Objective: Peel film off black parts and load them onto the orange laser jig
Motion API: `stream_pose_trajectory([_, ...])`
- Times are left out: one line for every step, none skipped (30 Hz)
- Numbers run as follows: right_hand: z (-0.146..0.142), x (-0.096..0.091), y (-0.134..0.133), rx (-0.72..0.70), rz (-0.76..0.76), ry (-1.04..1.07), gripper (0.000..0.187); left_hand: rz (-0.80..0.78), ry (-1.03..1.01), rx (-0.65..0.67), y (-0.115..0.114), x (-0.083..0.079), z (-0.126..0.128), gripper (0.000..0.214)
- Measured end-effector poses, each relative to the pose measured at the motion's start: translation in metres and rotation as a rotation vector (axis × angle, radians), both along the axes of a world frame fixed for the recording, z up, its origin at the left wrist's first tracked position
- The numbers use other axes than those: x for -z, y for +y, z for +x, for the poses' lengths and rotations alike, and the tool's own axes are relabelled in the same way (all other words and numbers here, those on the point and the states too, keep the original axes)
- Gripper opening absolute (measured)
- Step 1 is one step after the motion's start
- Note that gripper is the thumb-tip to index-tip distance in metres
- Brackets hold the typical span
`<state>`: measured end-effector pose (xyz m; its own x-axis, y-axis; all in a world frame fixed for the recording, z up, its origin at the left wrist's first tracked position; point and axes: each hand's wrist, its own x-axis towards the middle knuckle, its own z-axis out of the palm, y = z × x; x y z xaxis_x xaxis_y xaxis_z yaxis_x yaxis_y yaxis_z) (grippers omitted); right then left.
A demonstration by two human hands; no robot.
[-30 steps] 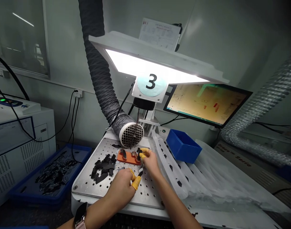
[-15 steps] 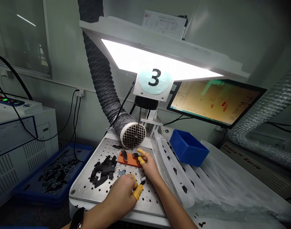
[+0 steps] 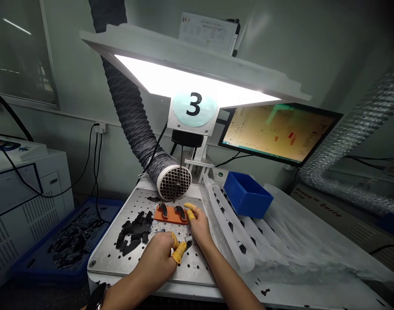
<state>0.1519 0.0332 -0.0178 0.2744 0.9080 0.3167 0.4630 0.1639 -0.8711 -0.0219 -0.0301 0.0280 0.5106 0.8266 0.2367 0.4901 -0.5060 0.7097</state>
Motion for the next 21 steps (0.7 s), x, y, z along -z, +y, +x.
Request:
stream_pose_trajectory([0.000, 0.000, 0.000, -0.012, -0.001, -0.006, 0.037, 0.000, 0.003, -0.002, -0.001, 0.000, 0.000, 0.030])
stream_pose_trajectory([0.000, 0.000, 0.001, -0.026, -0.004, -0.020, 0.037, 0.001, 0.008, -0.007, -0.001, 0.000, 0.000, 0.030])
stream_pose_trajectory([0.001, 0.000, 0.001, -0.039, -0.010, -0.041, 0.037, 0.002, 0.014, -0.014, -0.001, 0.000, 0.000, 0.030])
stream_pose_trajectory([0.001, 0.000, 0.002, -0.051, -0.017, -0.069, 0.037, 0.006, 0.017, -0.021, -0.002, 0.000, 0.000, 0.030])
stream_pose_trajectory([0.002, 0.000, 0.003, -0.061, -0.027, -0.101, 0.037, 0.011, 0.017, -0.025, -0.001, 0.000, 0.000, 0.030])
stream_pose_trajectory([0.002, 0.000, 0.003, -0.068, -0.037, -0.137, 0.038, 0.014, 0.013, -0.025, -0.001, 0.000, 0.000, 0.030])
stream_pose_trajectory([0.003, -0.001, 0.004, -0.071, -0.049, -0.176, 0.039, 0.013, 0.007, -0.025, -0.001, 0.000, 0.000, 0.030])
stream_pose_trajectory([0.003, -0.002, 0.004, -0.068, -0.062, -0.216, 0.040, 0.011, -0.002, -0.023, -0.001, -0.001, 0.000, 0.031])
stream_pose_trajectory([0.003, -0.003, 0.004, -0.061, -0.076, -0.256, 0.042, 0.009, -0.012, -0.022, 0.000, -0.001, 0.001, 0.032])
stream_pose_trajectory([0.002, -0.004, 0.005, -0.050, -0.090, -0.295, 0.043, 0.009, -0.022, -0.024, 0.000, -0.001, 0.001, 0.033])
stream_pose_trajectory([0.000, -0.004, 0.004, -0.038, -0.102, -0.331, 0.044, 0.012, -0.033, -0.025, 0.000, -0.002, 0.001, 0.034])
stream_pose_trajectory([-0.001, -0.005, 0.004, -0.027, -0.113, -0.362, 0.044, 0.019, -0.045, -0.025, 0.001, -0.002, 0.001, 0.035])
stream_pose_trajectory([-0.003, -0.006, 0.004, -0.018, -0.121, -0.389, 0.045, 0.028, -0.056, -0.025, 0.001, -0.003, 0.001, 0.036])
stream_pose_trajectory([-0.005, -0.006, 0.003, -0.011, -0.127, -0.410, 0.047, 0.035, -0.065, -0.025, 0.001, -0.003, 0.001, 0.036])
stream_pose_trajectory([-0.007, -0.007, 0.002, -0.008, -0.130, -0.425, 0.048, 0.039, -0.073, -0.027, 0.002, -0.004, 0.001, 0.036])
stream_pose_trajectory([-0.008, -0.007, 0.001, -0.006, -0.130, -0.434, 0.049, 0.040, -0.077, -0.032, 0.002, -0.005, 0.000, 0.036])
stream_pose_trajectory([-0.008, -0.007, 0.000, -0.006, -0.126, -0.436, 0.049, 0.040, -0.078, -0.039, 0.002, -0.006, -0.001, 0.036])
stream_pose_trajectory([-0.009, -0.007, -0.002, -0.008, -0.119, -0.431, 0.050, 0.035, -0.075, -0.046, 0.003, -0.007, -0.001, 0.036])
stream_pose_trajectory([-0.008, -0.008, -0.004, -0.012, -0.106, -0.418, 0.049, 0.030, -0.071, -0.050, 0.003, -0.008, -0.002, 0.036])
stream_pose_trajectory([-0.008, -0.008, -0.005, -0.019, -0.088, -0.398, 0.048, 0.023, -0.065, -0.051, 0.003, -0.008, -0.002, 0.036])
stream_pose_trajectory([-0.007, -0.008, -0.006, -0.025, -0.067, -0.371, 0.047, 0.015, -0.057, -0.048, 0.003, -0.008, -0.003, 0.036])
